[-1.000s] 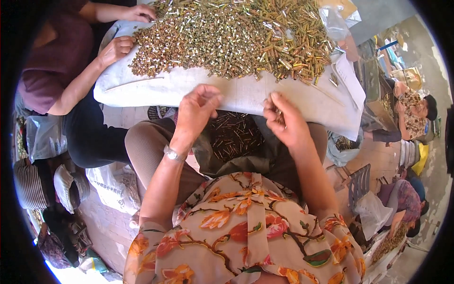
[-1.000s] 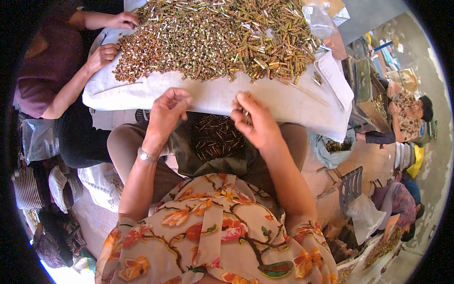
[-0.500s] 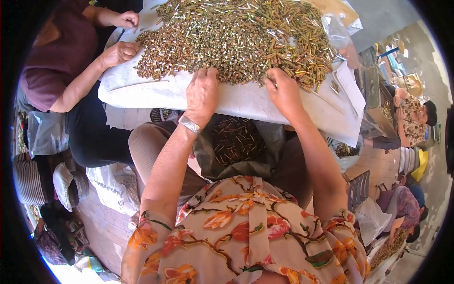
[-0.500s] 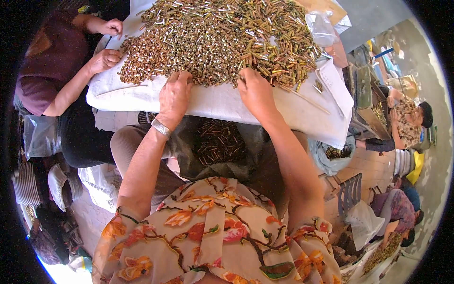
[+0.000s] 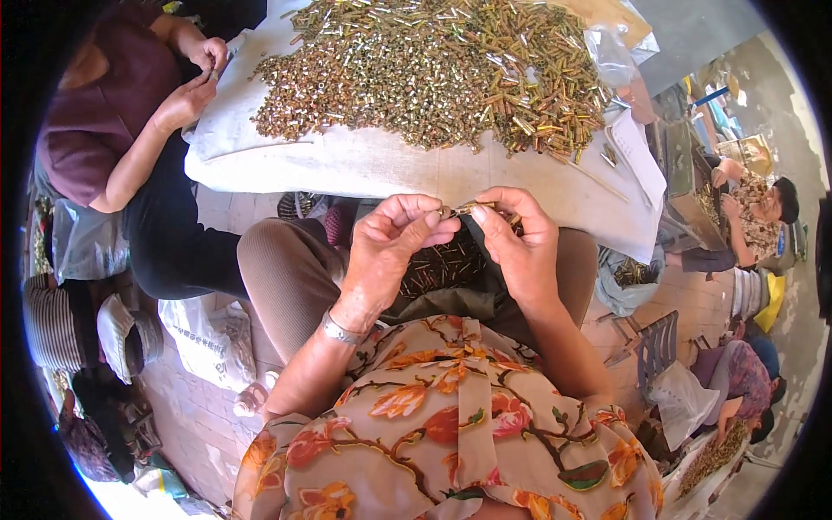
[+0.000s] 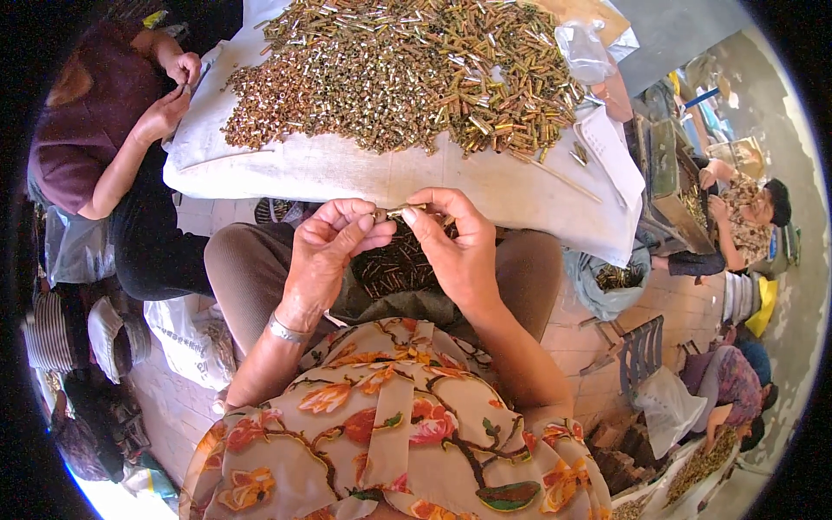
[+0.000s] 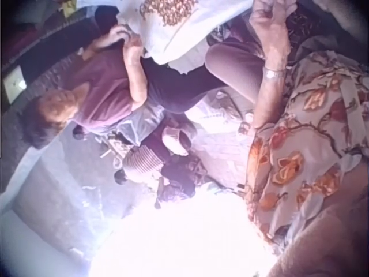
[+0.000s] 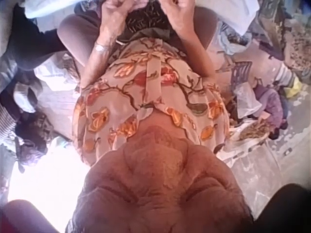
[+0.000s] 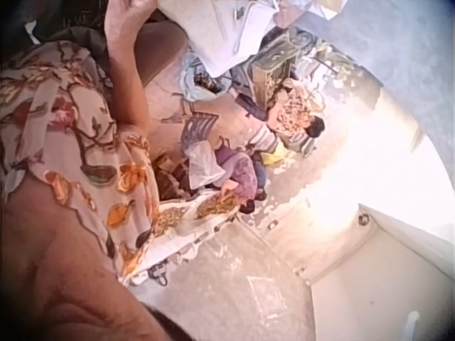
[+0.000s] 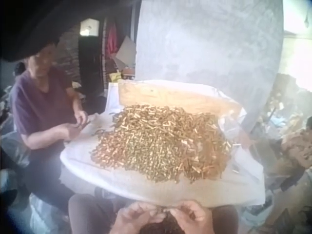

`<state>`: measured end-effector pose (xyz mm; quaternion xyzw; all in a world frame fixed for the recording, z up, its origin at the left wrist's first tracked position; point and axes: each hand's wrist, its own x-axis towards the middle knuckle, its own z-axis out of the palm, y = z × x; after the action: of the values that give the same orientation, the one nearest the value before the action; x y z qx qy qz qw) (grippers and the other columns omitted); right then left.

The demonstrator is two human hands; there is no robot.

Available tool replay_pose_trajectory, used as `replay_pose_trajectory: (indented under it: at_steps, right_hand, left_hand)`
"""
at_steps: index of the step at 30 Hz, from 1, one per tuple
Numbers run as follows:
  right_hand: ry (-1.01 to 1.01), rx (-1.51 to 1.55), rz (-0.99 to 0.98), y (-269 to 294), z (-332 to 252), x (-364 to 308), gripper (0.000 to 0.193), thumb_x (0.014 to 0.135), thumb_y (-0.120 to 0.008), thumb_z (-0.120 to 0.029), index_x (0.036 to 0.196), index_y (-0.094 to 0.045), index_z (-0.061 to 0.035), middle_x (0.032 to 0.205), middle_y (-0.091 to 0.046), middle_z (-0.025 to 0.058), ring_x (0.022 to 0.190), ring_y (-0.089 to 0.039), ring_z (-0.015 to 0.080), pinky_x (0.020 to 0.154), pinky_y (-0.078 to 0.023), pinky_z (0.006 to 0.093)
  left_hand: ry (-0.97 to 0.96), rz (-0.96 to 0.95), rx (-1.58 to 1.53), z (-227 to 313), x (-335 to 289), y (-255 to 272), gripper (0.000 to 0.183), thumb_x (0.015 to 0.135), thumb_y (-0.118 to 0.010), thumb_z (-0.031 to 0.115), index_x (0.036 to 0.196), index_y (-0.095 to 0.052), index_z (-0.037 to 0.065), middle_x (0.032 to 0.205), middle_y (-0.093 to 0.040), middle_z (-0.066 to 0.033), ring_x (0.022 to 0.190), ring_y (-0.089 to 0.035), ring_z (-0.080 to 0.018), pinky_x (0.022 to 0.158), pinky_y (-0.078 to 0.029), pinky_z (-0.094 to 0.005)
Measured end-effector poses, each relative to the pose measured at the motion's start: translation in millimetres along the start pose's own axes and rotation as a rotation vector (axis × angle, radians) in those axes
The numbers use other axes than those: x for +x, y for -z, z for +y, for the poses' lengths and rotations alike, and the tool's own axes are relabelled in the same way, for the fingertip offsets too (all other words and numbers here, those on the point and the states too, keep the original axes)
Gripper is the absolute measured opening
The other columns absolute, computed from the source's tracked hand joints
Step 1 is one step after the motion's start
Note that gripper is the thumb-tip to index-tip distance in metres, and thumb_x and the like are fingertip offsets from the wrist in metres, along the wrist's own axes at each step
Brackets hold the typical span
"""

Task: The person sits down at a table and repeatedly assembles small metal hardware components by inserting pins into sleeves by hand.

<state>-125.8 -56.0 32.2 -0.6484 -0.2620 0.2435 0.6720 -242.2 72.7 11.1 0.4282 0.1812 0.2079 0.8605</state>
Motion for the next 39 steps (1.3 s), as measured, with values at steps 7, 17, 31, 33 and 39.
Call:
replay_pose_trajectory:
  at_steps: [7,17,31,33,39]
  right_hand:
    - [0.208,-0.196,-0.012,-4.5,1.1,-12.4,0.014,0.089,-0.063,-0.004,0.102,-0.061,-0.0018,0.076,-0.056,-0.0036,0.062,-0.043,0.0009,0.053,-0.035,0.0160]
    - [0.386,-0.316,-0.051,-2.6,3.6,-11.3,0.011,0.089,-0.062,-0.005,0.099,-0.064,-0.0012,0.081,-0.064,0.0005,0.063,-0.051,0.0049,0.059,-0.044,0.0202]
    - [-0.287,0.339,-0.336,1.1,-6.9,-25.1,0.016,0.094,-0.059,-0.014,0.096,-0.060,0.0010,0.073,-0.058,0.0026,0.052,-0.042,0.0026,0.045,-0.030,0.0171]
    - [-0.238,0.267,-0.260,0.0,-5.7,-26.9,0.016,0.094,-0.059,-0.015,0.096,-0.060,0.0008,0.072,-0.057,0.0022,0.052,-0.042,0.0026,0.045,-0.030,0.0172]
    - [-0.447,0.436,-0.423,11.5,7.5,-16.8,0.016,0.095,-0.058,-0.017,0.096,-0.059,-0.0015,0.068,-0.052,-0.0003,0.050,-0.038,0.0025,0.044,-0.027,0.0181]
  left_hand:
    - [-0.087,0.004,0.061,-0.1,-14.2,-11.1,0.016,0.092,-0.058,0.003,0.106,-0.058,-0.005,0.101,-0.065,-0.0093,0.093,-0.066,-0.0187,0.085,-0.055,-0.0283]
    - [-0.218,0.007,0.289,-3.6,-21.1,-11.4,0.014,0.091,-0.058,-0.001,0.104,-0.061,-0.004,0.099,-0.067,-0.0095,0.090,-0.066,-0.0147,0.084,-0.054,-0.0268]
    - [0.160,-0.438,-0.239,-8.2,-6.5,20.0,0.015,0.086,-0.065,0.006,0.099,-0.065,-0.001,0.089,-0.067,-0.0119,0.079,-0.069,-0.0210,0.073,-0.058,-0.0335]
    - [0.177,-0.404,-0.228,-11.7,-5.4,21.5,0.014,0.087,-0.066,0.007,0.099,-0.065,0.000,0.088,-0.067,-0.0118,0.078,-0.068,-0.0205,0.073,-0.058,-0.0334]
    - [0.254,-0.489,-0.286,-16.6,0.1,28.2,0.014,0.087,-0.066,0.010,0.097,-0.064,0.000,0.083,-0.067,-0.0103,0.070,-0.067,-0.0172,0.068,-0.058,-0.0301]
